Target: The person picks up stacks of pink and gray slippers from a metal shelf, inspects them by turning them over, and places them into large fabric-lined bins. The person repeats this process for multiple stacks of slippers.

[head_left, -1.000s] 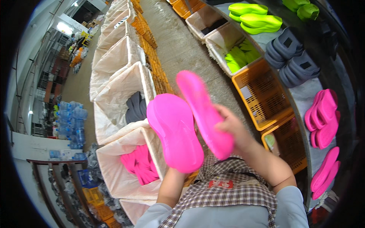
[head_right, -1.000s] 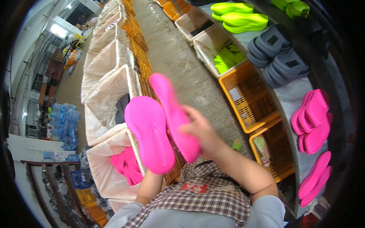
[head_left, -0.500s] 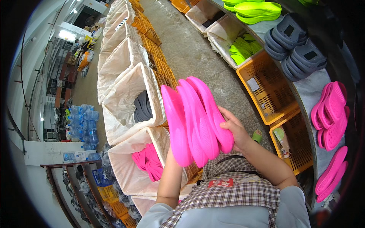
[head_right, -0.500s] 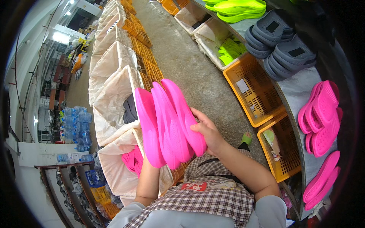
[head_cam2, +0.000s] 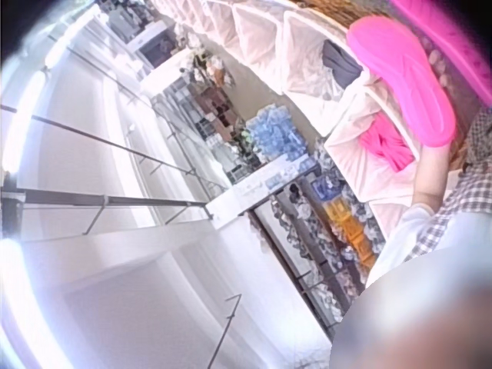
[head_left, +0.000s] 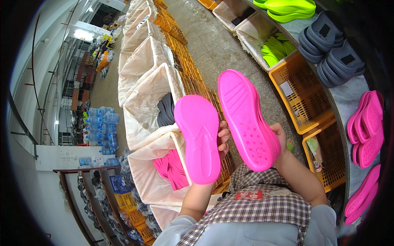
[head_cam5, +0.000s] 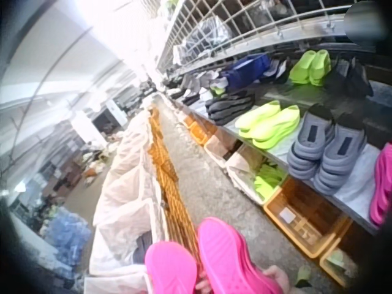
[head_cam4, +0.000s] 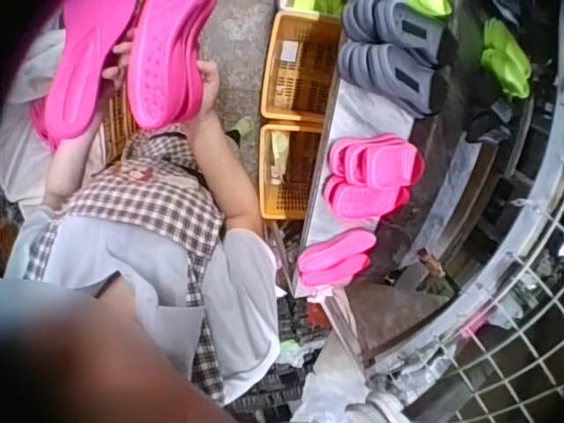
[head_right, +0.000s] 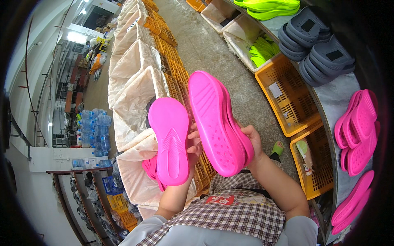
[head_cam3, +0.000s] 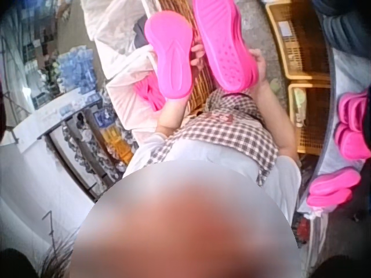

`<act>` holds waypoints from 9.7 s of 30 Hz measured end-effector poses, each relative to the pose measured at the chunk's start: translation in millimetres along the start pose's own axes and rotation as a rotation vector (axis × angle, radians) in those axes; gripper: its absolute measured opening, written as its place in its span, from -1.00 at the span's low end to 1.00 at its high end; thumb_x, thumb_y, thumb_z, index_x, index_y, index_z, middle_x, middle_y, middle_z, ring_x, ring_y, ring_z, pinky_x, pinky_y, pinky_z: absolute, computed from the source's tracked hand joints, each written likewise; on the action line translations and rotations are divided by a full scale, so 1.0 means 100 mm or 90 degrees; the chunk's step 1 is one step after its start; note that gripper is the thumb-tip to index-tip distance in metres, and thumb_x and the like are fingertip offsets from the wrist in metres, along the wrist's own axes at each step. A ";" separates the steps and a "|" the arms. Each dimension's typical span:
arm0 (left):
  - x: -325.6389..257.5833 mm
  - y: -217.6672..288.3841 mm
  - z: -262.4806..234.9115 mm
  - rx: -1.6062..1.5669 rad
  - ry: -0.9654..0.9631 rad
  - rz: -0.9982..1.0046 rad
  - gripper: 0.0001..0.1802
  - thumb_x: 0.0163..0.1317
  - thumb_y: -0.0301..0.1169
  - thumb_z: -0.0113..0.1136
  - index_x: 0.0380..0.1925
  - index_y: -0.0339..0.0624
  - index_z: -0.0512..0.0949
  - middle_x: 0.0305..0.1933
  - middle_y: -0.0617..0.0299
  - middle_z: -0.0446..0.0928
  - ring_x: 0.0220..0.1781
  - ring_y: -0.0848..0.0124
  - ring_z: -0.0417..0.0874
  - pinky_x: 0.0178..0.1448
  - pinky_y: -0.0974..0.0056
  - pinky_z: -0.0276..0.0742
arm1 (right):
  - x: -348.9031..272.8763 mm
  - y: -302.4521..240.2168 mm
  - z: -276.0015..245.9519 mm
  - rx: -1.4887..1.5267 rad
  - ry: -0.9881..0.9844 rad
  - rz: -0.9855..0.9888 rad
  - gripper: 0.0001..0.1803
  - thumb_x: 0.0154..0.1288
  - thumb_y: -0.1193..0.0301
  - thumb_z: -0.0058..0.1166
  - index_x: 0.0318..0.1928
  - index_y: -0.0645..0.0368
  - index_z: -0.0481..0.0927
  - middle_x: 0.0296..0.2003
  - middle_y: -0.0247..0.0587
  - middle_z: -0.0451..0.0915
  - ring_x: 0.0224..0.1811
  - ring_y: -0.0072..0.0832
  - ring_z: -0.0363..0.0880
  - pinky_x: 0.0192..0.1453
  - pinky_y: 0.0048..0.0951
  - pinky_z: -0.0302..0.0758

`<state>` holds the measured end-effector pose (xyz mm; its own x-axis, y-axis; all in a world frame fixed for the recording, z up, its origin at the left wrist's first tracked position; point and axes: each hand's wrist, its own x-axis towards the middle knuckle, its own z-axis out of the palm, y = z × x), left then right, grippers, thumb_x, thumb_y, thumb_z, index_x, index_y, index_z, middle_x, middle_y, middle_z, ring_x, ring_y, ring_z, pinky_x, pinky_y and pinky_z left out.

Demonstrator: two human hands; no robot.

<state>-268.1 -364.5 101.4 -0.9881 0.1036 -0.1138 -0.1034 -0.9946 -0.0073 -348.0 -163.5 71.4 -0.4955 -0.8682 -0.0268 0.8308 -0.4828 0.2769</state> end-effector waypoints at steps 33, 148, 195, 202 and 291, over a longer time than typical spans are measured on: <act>0.08 -0.23 0.53 0.788 0.257 0.101 -0.41 0.29 -0.52 0.10 0.25 -0.18 0.05 -0.20 0.10 0.58 -0.26 0.44 0.62 -0.21 0.36 0.59 | -0.12 -0.02 -0.13 -0.408 0.082 -0.046 -0.32 0.20 0.38 -0.12 0.35 0.21 0.12 0.24 0.03 0.33 0.25 -0.18 0.38 0.32 -0.11 0.37; -2.92 3.35 -2.48 1.201 0.987 0.745 -0.40 0.32 -0.26 0.13 0.21 -0.45 0.26 0.19 -0.22 0.37 0.21 -0.03 0.39 0.35 0.03 0.23 | 1.56 0.71 0.40 -1.740 -0.113 0.291 -0.73 0.30 0.35 -0.01 -0.02 0.14 0.50 -0.19 -0.08 0.59 -0.09 -0.11 0.55 -0.02 -0.18 0.48; 3.45 1.42 -0.21 1.633 0.022 -0.248 -0.21 0.08 -0.23 0.32 0.30 -0.08 0.19 0.30 -0.13 0.21 0.31 -0.08 0.27 0.31 -0.04 0.30 | -3.06 -6.63 1.97 -0.346 0.421 -1.129 -0.69 0.15 0.33 0.14 -0.11 0.20 0.54 -0.23 0.02 0.56 -0.30 -0.16 0.57 -0.31 -0.31 0.57; 3.72 1.79 -0.18 1.609 -0.205 -0.182 -0.26 0.10 -0.24 0.30 0.28 -0.07 0.22 0.29 -0.11 0.25 0.27 -0.03 0.34 0.29 0.02 0.34 | -1.76 -3.81 2.57 -0.368 0.491 -1.064 -0.72 0.24 0.33 -0.01 -0.08 0.18 0.53 -0.13 0.03 0.52 -0.26 -0.19 0.47 -0.37 -0.41 0.56; 3.67 3.07 0.49 0.700 -0.208 -0.056 -0.22 -0.05 -0.45 0.46 0.21 -0.26 0.33 0.18 0.18 0.44 0.23 0.31 0.42 0.31 0.14 0.31 | 3.52 -1.03 1.45 -1.446 0.366 -0.290 0.19 -0.14 0.32 0.48 0.37 0.32 -0.11 0.25 0.22 0.15 0.36 -0.06 0.11 0.38 -0.10 0.15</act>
<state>-668.2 -632.0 106.3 -0.9385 0.3278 0.1084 -0.0577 -0.4584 0.8868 -645.0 -402.1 173.0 -0.8900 -0.4554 -0.0252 -0.2051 0.4490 -0.8697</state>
